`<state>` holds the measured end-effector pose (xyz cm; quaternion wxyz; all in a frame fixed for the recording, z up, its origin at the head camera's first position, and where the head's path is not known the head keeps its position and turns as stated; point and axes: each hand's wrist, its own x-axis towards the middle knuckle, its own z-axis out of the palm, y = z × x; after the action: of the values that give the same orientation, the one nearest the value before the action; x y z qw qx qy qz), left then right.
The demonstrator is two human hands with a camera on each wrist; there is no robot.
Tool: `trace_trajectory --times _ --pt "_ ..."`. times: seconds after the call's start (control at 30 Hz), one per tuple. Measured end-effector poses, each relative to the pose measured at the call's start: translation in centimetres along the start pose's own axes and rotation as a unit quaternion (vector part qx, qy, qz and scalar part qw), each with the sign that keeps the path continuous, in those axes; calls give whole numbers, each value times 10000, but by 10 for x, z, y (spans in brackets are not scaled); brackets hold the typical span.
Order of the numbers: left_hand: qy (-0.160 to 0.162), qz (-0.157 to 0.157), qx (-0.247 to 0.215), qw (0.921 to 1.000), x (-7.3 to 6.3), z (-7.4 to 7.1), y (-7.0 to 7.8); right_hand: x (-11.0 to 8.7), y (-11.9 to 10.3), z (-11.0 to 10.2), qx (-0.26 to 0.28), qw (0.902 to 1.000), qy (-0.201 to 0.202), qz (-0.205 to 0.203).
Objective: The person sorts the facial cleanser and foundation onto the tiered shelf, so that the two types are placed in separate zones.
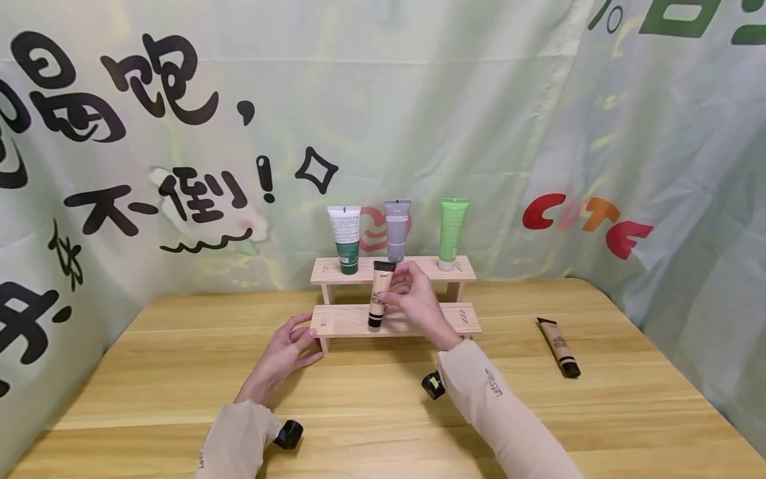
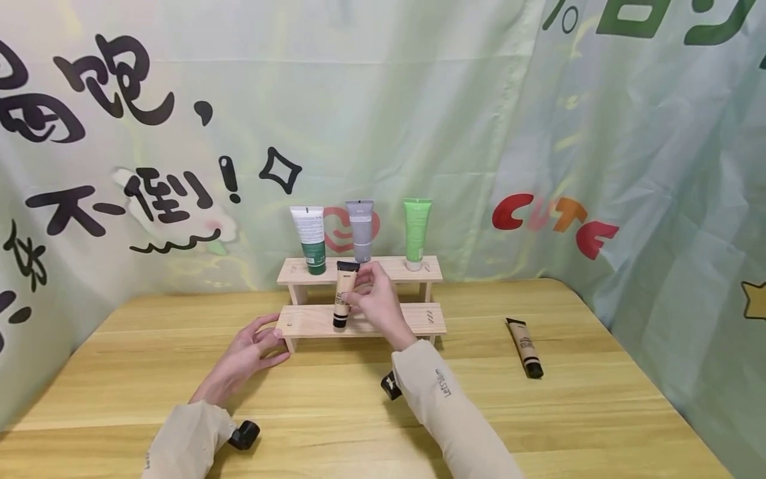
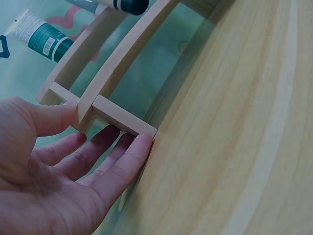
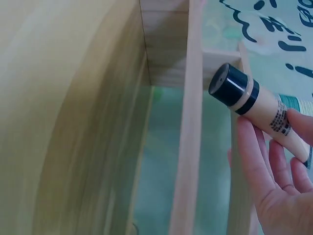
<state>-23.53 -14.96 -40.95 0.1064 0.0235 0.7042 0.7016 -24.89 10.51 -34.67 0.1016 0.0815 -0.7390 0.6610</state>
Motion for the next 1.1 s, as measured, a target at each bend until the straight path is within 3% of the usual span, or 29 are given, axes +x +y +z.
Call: trace_trajectory --times 0.33,0.67,0.93,1.1 --pt "19 -14 -42 10000 -1 1 1 -6 5 28 -448 9954 146 -834" --pt "17 -47 -52 10000 0 1 1 -6 6 49 -942 9835 -70 -1545" --pt "-2 -36 -39 10000 -1 1 2 -7 8 52 -1093 9810 -142 -1594" --pt "6 -24 -23 10000 -1 0 0 -8 8 43 -860 9899 -380 -1064"
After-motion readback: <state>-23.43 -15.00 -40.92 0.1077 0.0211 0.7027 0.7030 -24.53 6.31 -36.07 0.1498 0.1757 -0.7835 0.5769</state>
